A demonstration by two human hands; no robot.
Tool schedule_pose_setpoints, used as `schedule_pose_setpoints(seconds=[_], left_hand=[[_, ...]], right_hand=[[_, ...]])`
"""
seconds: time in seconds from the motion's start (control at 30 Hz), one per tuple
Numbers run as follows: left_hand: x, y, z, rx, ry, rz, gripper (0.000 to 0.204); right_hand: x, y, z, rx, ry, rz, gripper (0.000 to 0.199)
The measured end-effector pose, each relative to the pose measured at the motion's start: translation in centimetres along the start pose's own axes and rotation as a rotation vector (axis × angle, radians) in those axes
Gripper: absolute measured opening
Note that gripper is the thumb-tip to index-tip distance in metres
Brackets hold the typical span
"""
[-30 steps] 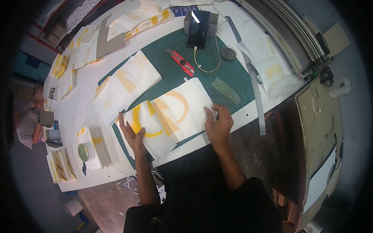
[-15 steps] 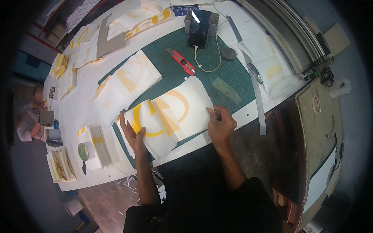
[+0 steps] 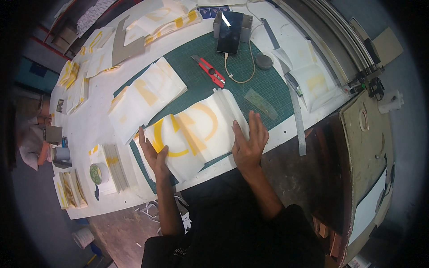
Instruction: The person assembles a stack of white paper sheets by hand on a green cutting mat. They repeatedly open the stack to reveal yellow circular patterns, smooth the pages, and fold the sheets. The person handles the paper stack one at a time, ensuring the pages are aligned and the patterns are visible.
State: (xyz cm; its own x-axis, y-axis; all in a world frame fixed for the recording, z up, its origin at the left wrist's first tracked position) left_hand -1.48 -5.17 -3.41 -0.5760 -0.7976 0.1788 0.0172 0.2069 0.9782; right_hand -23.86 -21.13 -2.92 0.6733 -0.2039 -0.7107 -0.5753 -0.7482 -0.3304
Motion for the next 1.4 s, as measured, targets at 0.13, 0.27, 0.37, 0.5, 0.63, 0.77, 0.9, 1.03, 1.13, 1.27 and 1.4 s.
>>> schedule_pose_setpoints(seconds=[0.13,0.27,0.37,0.5,0.63,0.77,0.9,1.03,1.13,1.27,1.4], left_hand=[[0.1,0.1,0.0,0.003,-0.012,0.009,0.109],[0.0,-0.1,0.0,0.015,-0.010,-0.006,0.108],[-0.1,-0.1,0.0,0.016,-0.013,0.000,0.108],[0.0,-0.1,0.0,0.016,-0.017,0.010,0.108],[0.0,0.1,0.0,0.001,-0.013,0.013,0.108],[-0.2,-0.4,0.0,0.015,-0.010,0.008,0.107],[-0.7,-1.0,-0.1,0.041,-0.009,-0.013,0.107],[-0.3,-0.5,0.1,0.011,0.003,0.026,0.097],[-1.1,-1.0,0.5,-0.034,-0.050,-0.057,0.084],[-3.3,-4.2,0.1,0.083,-0.225,-0.190,0.070],[-1.3,-1.9,0.4,0.126,-0.193,-0.110,0.070]], right_hand=[[0.0,0.2,-0.1,0.005,0.026,0.051,0.039],[-1.1,-0.9,-0.7,-0.045,-0.022,0.041,0.034],[-0.6,-1.2,-0.3,0.009,-0.150,-0.309,0.024],[-0.3,-1.3,-0.1,0.108,-0.261,-0.565,0.014],[0.2,-1.4,-0.5,0.159,-0.177,-0.462,0.014],[0.9,-0.9,-0.2,0.217,-0.182,-0.323,0.023],[0.2,-2.3,-1.1,0.127,-0.226,-0.092,0.027],[0.5,-3.7,-0.9,0.146,-0.228,-0.120,0.023],[0.5,-5.5,-0.6,0.133,-0.214,-0.232,0.020],[-1.0,-10.9,0.5,0.025,-0.291,-0.577,0.025],[-1.6,-12.2,0.4,-0.169,-0.393,-0.812,0.031]])
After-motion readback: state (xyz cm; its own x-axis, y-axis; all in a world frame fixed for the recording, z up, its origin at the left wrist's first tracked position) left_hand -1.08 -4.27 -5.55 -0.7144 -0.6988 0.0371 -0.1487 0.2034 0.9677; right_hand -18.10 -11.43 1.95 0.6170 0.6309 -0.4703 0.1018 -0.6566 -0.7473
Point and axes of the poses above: each hand's wrist, its own z-axis away from the middle knuckle, its own x-axis out of the palm, y = z × x, the point moved 3 cm from there along -z, towards the middle knuckle, and after that the axes turned 1 degree about -y, right-handed, at the moved point
